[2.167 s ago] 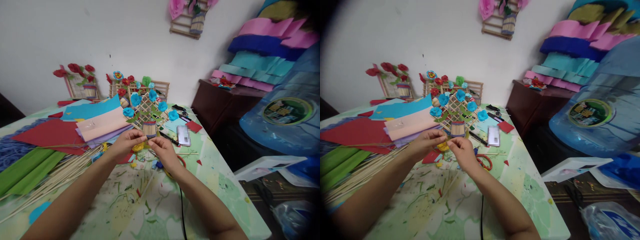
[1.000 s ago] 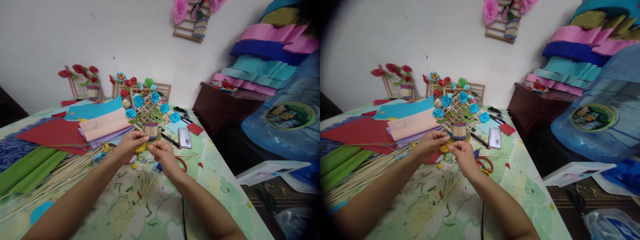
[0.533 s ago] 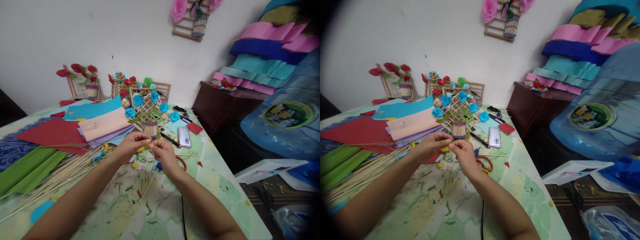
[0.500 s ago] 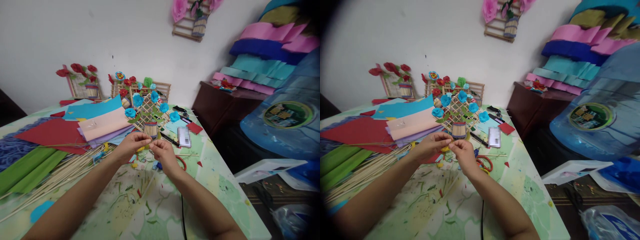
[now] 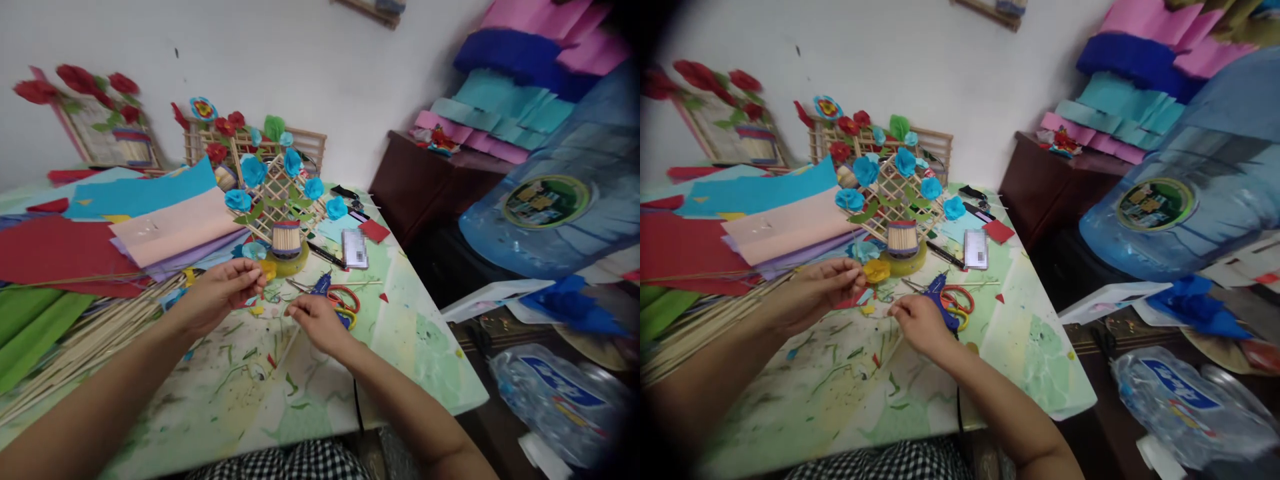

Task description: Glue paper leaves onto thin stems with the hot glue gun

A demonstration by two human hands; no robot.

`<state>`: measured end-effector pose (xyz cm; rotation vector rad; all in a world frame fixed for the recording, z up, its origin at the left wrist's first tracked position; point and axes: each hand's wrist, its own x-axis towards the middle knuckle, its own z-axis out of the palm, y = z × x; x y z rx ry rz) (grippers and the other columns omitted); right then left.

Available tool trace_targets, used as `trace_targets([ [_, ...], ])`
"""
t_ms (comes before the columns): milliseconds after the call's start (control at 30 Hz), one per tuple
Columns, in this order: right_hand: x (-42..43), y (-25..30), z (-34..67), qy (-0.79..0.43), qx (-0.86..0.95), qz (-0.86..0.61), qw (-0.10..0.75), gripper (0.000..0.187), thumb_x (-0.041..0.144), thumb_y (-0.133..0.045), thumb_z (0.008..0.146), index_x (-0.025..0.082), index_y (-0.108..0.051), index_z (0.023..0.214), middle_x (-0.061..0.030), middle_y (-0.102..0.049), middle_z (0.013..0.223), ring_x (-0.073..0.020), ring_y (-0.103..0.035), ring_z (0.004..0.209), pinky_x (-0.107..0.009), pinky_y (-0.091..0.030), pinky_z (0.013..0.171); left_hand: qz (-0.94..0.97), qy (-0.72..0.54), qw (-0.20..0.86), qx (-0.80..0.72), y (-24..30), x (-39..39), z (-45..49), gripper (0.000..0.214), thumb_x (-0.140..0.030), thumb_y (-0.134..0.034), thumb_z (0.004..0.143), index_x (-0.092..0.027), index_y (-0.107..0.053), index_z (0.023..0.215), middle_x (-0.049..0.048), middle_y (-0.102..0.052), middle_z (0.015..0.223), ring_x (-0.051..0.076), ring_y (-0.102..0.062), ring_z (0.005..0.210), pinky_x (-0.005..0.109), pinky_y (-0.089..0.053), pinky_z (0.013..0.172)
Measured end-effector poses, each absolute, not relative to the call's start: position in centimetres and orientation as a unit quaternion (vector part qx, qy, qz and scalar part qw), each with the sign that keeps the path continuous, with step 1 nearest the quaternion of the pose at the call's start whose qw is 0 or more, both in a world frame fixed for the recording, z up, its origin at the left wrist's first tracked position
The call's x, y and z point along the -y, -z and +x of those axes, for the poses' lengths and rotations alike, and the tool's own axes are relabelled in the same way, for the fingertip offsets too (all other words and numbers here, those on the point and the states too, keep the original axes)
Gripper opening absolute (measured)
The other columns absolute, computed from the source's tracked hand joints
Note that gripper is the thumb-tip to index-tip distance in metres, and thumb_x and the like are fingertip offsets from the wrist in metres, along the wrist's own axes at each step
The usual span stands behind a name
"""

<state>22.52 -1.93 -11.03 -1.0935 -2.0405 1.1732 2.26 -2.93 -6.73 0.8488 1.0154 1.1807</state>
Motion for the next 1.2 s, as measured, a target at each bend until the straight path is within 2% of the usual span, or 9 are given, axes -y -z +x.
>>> trace_targets([
  [100, 3.5, 12.2, 22.1, -0.366, 0.812, -0.412, 0.190, 0.017, 0.012, -0.051, 0.082, 0.015, -0.068, 0.081, -0.0052, -0.069, 0.081, -0.0158, -0.059, 0.074, -0.024, -0.041, 0.068, 0.349, -0.497, 0.659, -0.445, 7.8, 3.5, 2.6, 0.025, -0.028, -0.082, 0.062, -0.014, -0.067, 0.077, 0.0011, -0.062, 0.067, 0.008, -0.055, 0.060, 0.016, -0.049, 0.057],
  [233, 4.2, 12.9, 21.5, -0.295, 0.853, -0.400, 0.161, 0.022, 0.007, -0.050, 0.081, 0.015, -0.069, 0.090, -0.0086, -0.071, 0.091, -0.0185, -0.061, 0.084, -0.027, -0.043, 0.077, 0.327, -0.465, 0.693, -0.443, 9.6, 4.1, 3.2, 0.024, -0.028, -0.081, 0.064, -0.014, -0.068, 0.079, 0.0006, -0.060, 0.067, 0.008, -0.054, 0.061, 0.015, -0.048, 0.057],
  [500, 1.7, 12.5, 20.9, -0.335, 0.790, -0.436, 0.273, 0.019, 0.011, -0.052, 0.084, 0.016, -0.070, 0.091, -0.0080, -0.071, 0.091, -0.0182, -0.062, 0.085, -0.030, -0.046, 0.080, 0.325, -0.454, 0.699, -0.447, 11.6, 4.1, 2.8, 0.022, -0.031, -0.078, 0.068, -0.015, -0.067, 0.080, 0.0001, -0.059, 0.065, 0.008, -0.052, 0.061, 0.016, -0.045, 0.059],
  [667, 1.4, 12.7, 20.3, -0.328, 0.812, -0.406, 0.262, 0.022, 0.014, -0.055, 0.084, 0.017, -0.068, 0.101, -0.0087, -0.072, 0.098, -0.0197, -0.062, 0.092, -0.033, -0.045, 0.086, 0.358, -0.451, 0.674, -0.463, 12.0, 4.2, 2.5, 0.022, -0.036, -0.075, 0.071, -0.017, -0.068, 0.078, 0.0002, -0.058, 0.066, 0.009, -0.050, 0.062, 0.017, -0.044, 0.059],
  [733, 1.5, 12.7, 20.4, -0.311, 0.817, -0.400, 0.277, 0.020, 0.015, -0.056, 0.083, 0.016, -0.069, 0.099, -0.0084, -0.072, 0.097, -0.0195, -0.062, 0.092, -0.032, -0.044, 0.087, 0.372, -0.443, 0.668, -0.469, 12.2, 4.2, 2.5, 0.023, -0.040, -0.074, 0.071, -0.019, -0.068, 0.078, -0.0001, -0.058, 0.065, 0.010, -0.050, 0.063, 0.016, -0.044, 0.059],
  [900, 1.6, 12.8, 21.1, -0.304, 0.799, -0.398, 0.333, 0.015, 0.013, -0.056, 0.083, 0.017, -0.070, 0.083, -0.0056, -0.071, 0.083, -0.0170, -0.061, 0.081, -0.030, -0.045, 0.081, 0.388, -0.435, 0.652, -0.485, 12.7, 4.2, 2.7, 0.025, -0.044, -0.074, 0.069, -0.021, -0.069, 0.077, 0.0001, -0.058, 0.063, 0.011, -0.051, 0.062, 0.018, -0.044, 0.057],
  [1200, 2.2, 14.2, 21.1, -0.339, 0.764, -0.395, 0.382, 0.020, 0.026, -0.054, 0.088, 0.022, -0.074, 0.091, -0.0048, -0.071, 0.077, -0.0162, -0.061, 0.071, -0.029, -0.046, 0.075, 0.409, -0.442, 0.631, -0.489, 14.0, 4.2, 3.4, 0.024, -0.042, -0.074, 0.069, -0.021, -0.068, 0.079, 0.0002, -0.060, 0.064, 0.013, -0.053, 0.063, 0.021, -0.045, 0.059],
])
